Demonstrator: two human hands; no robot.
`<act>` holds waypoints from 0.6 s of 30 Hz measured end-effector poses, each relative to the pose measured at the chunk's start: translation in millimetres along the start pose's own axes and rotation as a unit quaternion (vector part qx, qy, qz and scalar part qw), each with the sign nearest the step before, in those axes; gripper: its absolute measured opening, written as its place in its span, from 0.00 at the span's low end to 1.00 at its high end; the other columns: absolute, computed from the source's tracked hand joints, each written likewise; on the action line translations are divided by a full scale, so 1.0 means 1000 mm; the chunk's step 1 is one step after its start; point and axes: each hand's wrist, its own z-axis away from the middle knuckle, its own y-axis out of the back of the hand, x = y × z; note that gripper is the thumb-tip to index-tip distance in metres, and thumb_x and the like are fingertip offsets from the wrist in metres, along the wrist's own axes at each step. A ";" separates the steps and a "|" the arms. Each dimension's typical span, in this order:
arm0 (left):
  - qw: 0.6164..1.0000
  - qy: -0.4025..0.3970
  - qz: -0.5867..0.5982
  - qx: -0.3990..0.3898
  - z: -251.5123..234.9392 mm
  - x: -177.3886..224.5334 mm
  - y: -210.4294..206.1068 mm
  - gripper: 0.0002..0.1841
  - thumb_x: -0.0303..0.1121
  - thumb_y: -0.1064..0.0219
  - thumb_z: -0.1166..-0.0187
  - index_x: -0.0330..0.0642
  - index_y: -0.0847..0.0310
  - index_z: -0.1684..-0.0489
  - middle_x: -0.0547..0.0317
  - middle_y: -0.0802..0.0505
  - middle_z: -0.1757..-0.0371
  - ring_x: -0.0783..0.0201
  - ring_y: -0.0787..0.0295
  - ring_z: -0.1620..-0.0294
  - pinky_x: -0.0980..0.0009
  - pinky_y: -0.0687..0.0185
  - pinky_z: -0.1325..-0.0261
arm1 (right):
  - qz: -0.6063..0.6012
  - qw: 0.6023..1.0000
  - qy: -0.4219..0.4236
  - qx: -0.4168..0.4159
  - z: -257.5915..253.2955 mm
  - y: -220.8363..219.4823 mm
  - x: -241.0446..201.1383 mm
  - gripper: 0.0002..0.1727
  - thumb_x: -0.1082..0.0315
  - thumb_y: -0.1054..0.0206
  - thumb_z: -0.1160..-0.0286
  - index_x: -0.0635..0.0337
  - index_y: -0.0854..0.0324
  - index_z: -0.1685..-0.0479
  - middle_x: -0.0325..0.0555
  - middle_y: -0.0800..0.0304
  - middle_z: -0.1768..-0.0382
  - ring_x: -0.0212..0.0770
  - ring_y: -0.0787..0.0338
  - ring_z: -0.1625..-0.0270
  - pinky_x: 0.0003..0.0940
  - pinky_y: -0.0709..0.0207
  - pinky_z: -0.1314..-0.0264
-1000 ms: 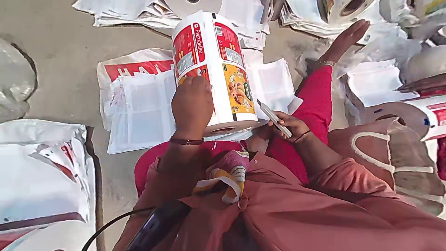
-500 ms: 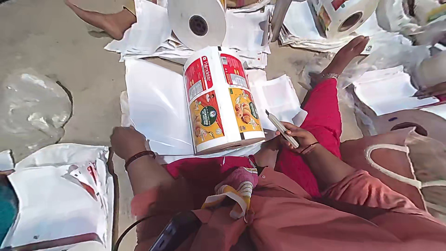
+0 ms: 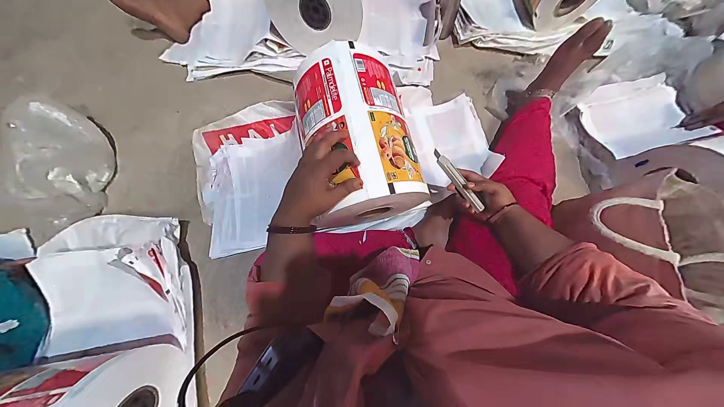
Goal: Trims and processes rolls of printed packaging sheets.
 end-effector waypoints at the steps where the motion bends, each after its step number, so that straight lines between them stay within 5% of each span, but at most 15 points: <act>1: 1.000 -0.010 -0.003 -0.009 -0.001 0.002 -0.001 0.26 0.62 0.36 0.22 0.54 0.10 0.42 0.45 0.27 0.14 0.41 0.47 0.07 0.40 0.50 0.09 | 0.017 1.000 -0.001 0.006 0.000 -0.001 0.000 0.26 0.58 0.41 0.27 0.44 0.26 0.26 0.39 0.06 0.51 0.24 0.17 0.78 0.16 0.25 0.81; 8: 0.998 -0.012 -0.002 -0.057 0.003 0.010 0.017 0.23 0.58 0.28 0.30 0.53 0.08 0.47 0.44 0.26 0.15 0.43 0.38 0.10 0.43 0.40 0.13 | 0.047 0.998 0.025 0.022 0.003 0.000 0.001 0.27 0.58 0.45 0.27 0.46 0.27 0.25 0.39 0.06 0.53 0.24 0.19 0.79 0.16 0.28 0.82; 18: 0.990 -0.002 0.006 -0.140 0.007 0.021 0.023 0.23 0.57 0.25 0.32 0.69 0.09 0.37 0.48 0.38 0.07 0.38 0.58 0.04 0.36 0.55 0.10 | 0.006 0.996 0.082 0.027 0.005 -0.004 -0.003 0.25 0.53 0.46 0.23 0.43 0.27 0.25 0.34 0.07 0.53 0.24 0.20 0.80 0.17 0.27 0.79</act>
